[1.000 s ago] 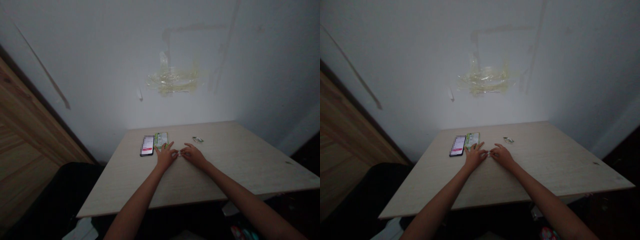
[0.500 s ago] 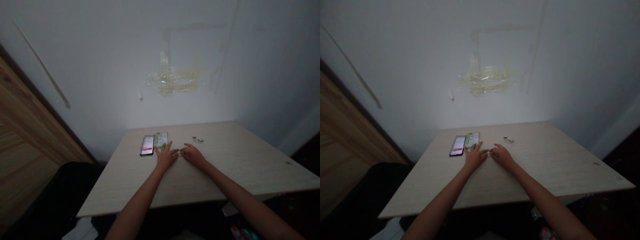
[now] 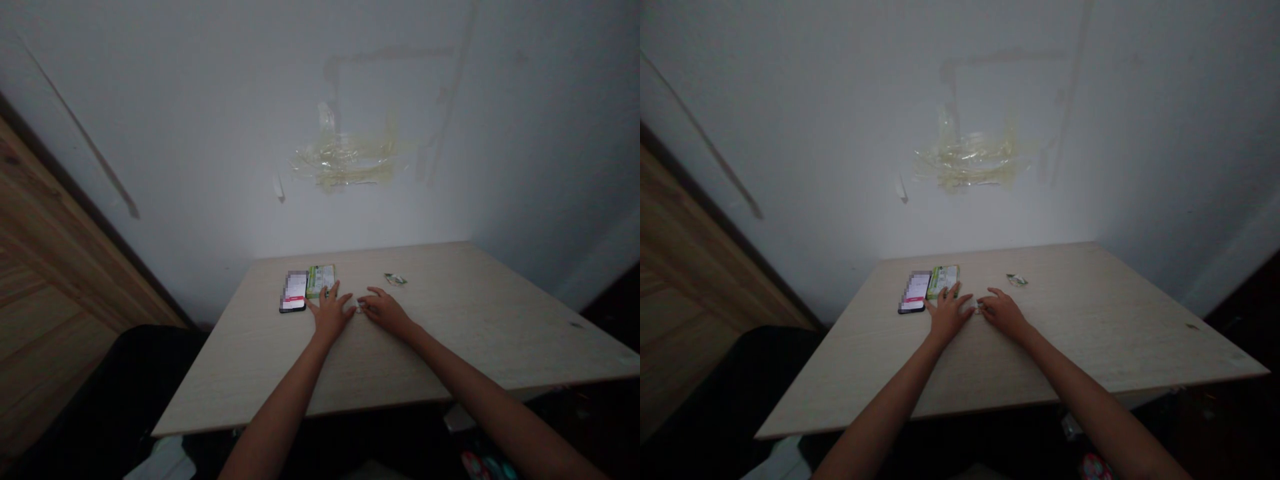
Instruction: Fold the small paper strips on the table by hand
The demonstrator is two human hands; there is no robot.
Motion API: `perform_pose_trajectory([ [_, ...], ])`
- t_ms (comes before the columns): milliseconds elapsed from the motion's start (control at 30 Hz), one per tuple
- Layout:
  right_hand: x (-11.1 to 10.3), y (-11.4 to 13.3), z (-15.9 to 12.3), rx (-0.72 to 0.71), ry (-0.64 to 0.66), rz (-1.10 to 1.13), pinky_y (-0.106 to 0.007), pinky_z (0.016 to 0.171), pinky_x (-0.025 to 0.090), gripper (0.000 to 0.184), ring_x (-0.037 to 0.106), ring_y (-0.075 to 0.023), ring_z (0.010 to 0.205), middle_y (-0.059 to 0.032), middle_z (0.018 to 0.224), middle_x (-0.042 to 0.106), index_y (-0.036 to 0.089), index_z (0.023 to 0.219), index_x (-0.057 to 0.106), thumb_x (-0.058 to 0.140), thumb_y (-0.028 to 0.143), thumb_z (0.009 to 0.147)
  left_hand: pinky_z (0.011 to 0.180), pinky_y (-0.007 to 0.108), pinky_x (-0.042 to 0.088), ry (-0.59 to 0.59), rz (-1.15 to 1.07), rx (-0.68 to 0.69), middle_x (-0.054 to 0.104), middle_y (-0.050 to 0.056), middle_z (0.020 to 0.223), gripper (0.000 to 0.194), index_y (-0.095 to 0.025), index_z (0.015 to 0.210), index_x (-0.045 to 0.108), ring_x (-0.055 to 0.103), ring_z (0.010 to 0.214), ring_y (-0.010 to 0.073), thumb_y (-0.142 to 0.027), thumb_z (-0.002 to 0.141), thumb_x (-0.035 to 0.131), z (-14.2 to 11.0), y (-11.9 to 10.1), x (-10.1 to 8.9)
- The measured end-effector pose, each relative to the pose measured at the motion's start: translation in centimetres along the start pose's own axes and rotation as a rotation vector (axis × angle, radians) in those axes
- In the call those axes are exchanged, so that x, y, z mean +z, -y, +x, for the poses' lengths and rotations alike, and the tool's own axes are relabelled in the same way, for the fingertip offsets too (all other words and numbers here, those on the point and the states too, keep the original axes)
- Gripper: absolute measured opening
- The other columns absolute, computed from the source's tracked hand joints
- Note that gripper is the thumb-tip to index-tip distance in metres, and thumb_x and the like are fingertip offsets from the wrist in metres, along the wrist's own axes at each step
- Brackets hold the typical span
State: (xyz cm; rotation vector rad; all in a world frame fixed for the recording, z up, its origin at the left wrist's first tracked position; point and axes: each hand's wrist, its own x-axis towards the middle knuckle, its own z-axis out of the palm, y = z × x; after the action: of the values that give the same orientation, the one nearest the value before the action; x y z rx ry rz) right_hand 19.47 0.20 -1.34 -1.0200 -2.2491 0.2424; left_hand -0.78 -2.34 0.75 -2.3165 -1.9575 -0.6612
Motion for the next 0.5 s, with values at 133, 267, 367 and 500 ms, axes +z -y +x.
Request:
perform_pose_trajectory([
  [133,0.03,0.08,-0.10,0.028,0.011,0.011,-0.050,0.106,0.045,0.026,0.049,-0.0283,0.132,-0.0065,0.117,0.071,0.024,0.110,0.072,0.060,0.019,0.088,0.108,0.079,0.006,-0.013,-0.020,-0.009,0.041,0.000,0.156,0.038,-0.042,0.122,0.064,0.030,0.142,0.0348,-0.052,0.086,0.062,0.03,-0.05,0.02],
  [267,0.11,0.05,-0.20,0.084,-0.005,0.053,-0.048,0.105,0.046,0.028,0.052,-0.0271,0.128,-0.0080,0.114,0.072,0.025,0.115,0.071,0.060,0.022,0.090,0.108,0.080,0.006,0.000,-0.048,0.002,0.045,0.001,0.152,0.032,-0.041,0.118,0.067,0.033,0.139,0.0335,-0.049,0.087,0.062,0.03,-0.18,-0.24],
  [367,0.16,-0.21,-0.27,0.091,-0.038,0.073,-0.048,0.104,0.046,0.021,0.054,-0.0268,0.124,-0.0085,0.114,0.072,0.025,0.105,0.074,0.063,0.021,0.088,0.109,0.079,0.005,0.021,-0.065,0.032,0.047,0.000,0.150,0.024,-0.041,0.110,0.070,0.035,0.138,0.0317,-0.046,0.087,0.063,-0.01,-0.26,-0.51],
  [500,0.14,-0.69,-0.28,0.070,-0.109,0.080,-0.048,0.103,0.045,0.009,0.058,-0.0260,0.115,-0.0091,0.116,0.071,0.022,0.089,0.074,0.067,0.020,0.084,0.109,0.078,0.002,0.037,-0.067,0.037,0.049,-0.002,0.148,0.016,-0.041,0.099,0.074,0.036,0.137,0.0315,-0.045,0.086,0.065,0.00,-0.25,-0.57],
])
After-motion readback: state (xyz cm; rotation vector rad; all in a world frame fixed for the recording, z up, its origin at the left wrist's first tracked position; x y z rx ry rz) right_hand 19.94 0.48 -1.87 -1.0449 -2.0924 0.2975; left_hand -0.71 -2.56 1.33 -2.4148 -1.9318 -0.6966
